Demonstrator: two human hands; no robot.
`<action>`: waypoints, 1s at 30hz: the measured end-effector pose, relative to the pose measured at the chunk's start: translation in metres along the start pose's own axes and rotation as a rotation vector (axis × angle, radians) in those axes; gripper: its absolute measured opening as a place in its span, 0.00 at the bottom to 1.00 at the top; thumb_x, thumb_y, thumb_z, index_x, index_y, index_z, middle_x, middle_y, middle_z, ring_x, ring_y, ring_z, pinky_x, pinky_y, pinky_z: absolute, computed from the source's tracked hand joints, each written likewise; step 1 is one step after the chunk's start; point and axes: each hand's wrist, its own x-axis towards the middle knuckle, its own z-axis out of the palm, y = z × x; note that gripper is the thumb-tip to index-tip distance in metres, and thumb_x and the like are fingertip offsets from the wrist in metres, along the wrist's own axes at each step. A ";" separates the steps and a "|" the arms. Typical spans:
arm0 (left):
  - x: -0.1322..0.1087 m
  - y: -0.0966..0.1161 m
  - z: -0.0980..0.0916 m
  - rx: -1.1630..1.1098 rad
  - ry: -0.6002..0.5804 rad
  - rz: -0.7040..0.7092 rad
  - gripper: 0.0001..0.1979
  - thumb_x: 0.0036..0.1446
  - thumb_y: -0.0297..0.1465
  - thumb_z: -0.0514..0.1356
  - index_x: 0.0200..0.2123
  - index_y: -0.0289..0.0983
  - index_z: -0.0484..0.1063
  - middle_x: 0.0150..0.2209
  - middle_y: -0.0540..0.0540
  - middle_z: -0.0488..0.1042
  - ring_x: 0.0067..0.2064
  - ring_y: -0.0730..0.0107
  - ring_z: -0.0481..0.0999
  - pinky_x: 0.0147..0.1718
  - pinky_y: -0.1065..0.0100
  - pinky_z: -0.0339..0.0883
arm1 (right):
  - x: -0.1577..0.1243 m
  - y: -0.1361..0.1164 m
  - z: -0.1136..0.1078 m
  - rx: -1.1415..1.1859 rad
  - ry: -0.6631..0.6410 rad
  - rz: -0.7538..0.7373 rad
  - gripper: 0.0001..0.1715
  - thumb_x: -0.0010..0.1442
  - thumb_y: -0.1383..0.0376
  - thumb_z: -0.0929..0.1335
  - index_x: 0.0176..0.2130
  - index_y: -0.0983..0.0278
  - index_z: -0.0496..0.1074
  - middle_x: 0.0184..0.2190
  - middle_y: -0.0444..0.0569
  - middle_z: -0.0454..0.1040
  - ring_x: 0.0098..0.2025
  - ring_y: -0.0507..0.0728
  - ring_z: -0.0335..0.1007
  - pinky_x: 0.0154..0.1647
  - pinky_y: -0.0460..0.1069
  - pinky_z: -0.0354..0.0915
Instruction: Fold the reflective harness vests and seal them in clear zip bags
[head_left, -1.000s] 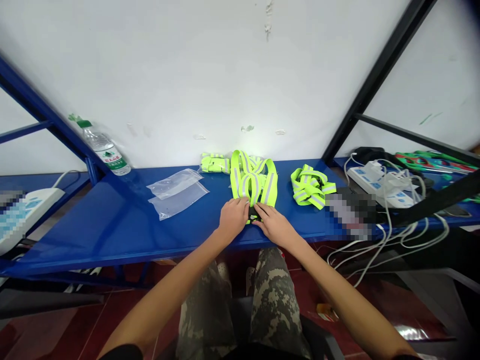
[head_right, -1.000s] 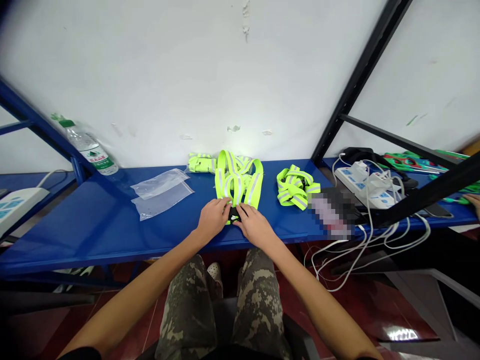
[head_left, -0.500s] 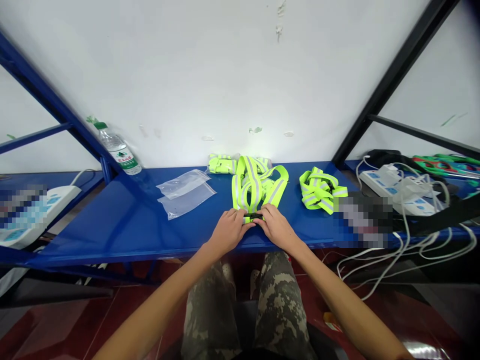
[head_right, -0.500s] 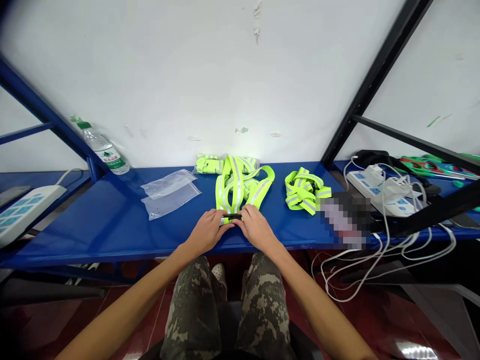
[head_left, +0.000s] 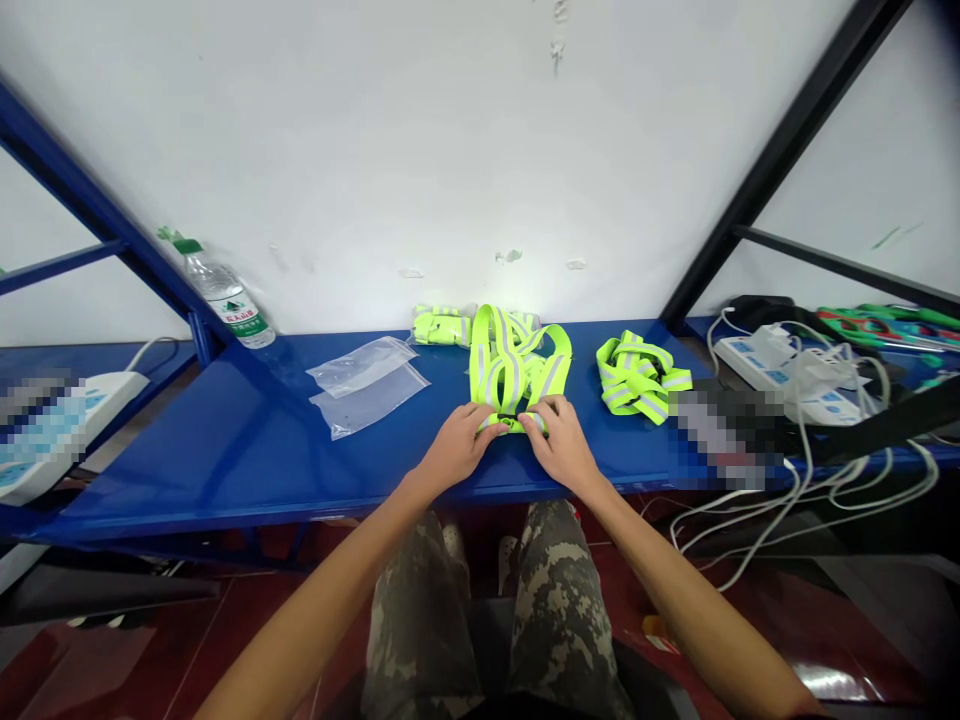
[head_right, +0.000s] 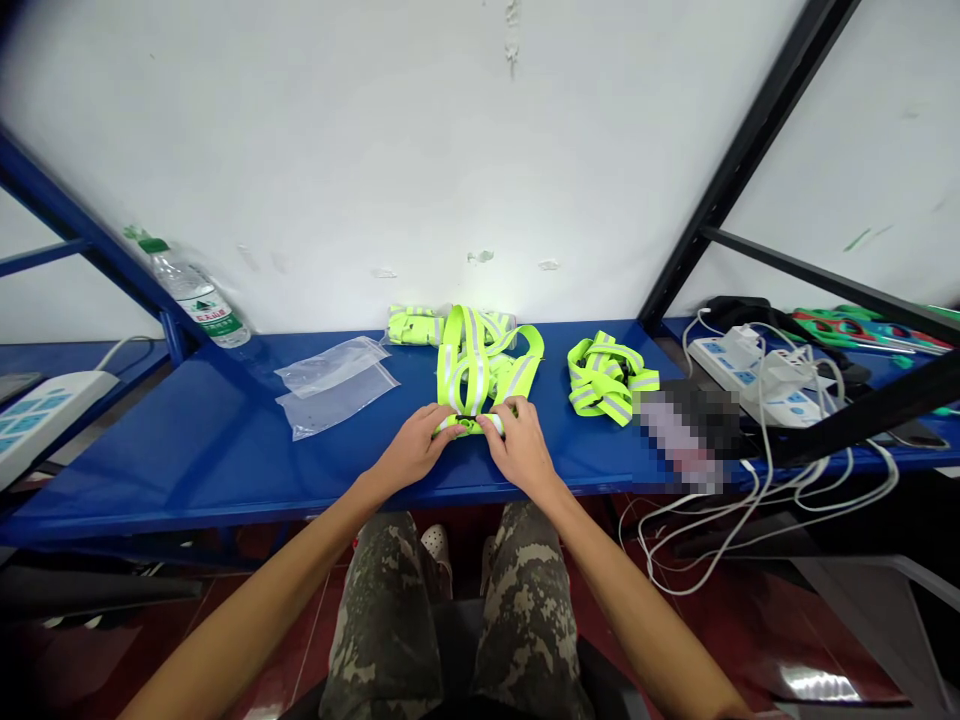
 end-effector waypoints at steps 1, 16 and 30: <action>0.003 -0.001 0.000 -0.027 -0.018 -0.006 0.18 0.69 0.44 0.48 0.39 0.37 0.69 0.39 0.45 0.73 0.44 0.63 0.71 0.45 0.64 0.63 | 0.001 0.001 -0.001 0.061 0.032 0.034 0.17 0.67 0.55 0.63 0.42 0.64 0.74 0.43 0.57 0.68 0.48 0.62 0.67 0.52 0.58 0.65; 0.026 -0.005 0.019 -0.108 -0.071 -0.183 0.21 0.68 0.47 0.47 0.41 0.38 0.71 0.39 0.46 0.77 0.45 0.61 0.75 0.44 0.63 0.64 | 0.008 0.022 0.001 0.494 0.206 0.368 0.20 0.57 0.50 0.71 0.38 0.64 0.75 0.46 0.57 0.70 0.43 0.60 0.73 0.38 0.53 0.73; 0.020 -0.002 0.033 0.105 0.194 -0.412 0.33 0.66 0.45 0.51 0.67 0.33 0.50 0.55 0.34 0.72 0.56 0.47 0.69 0.52 0.50 0.62 | 0.025 0.020 0.009 0.384 0.168 0.434 0.34 0.56 0.51 0.69 0.55 0.69 0.70 0.53 0.63 0.74 0.56 0.68 0.70 0.59 0.63 0.65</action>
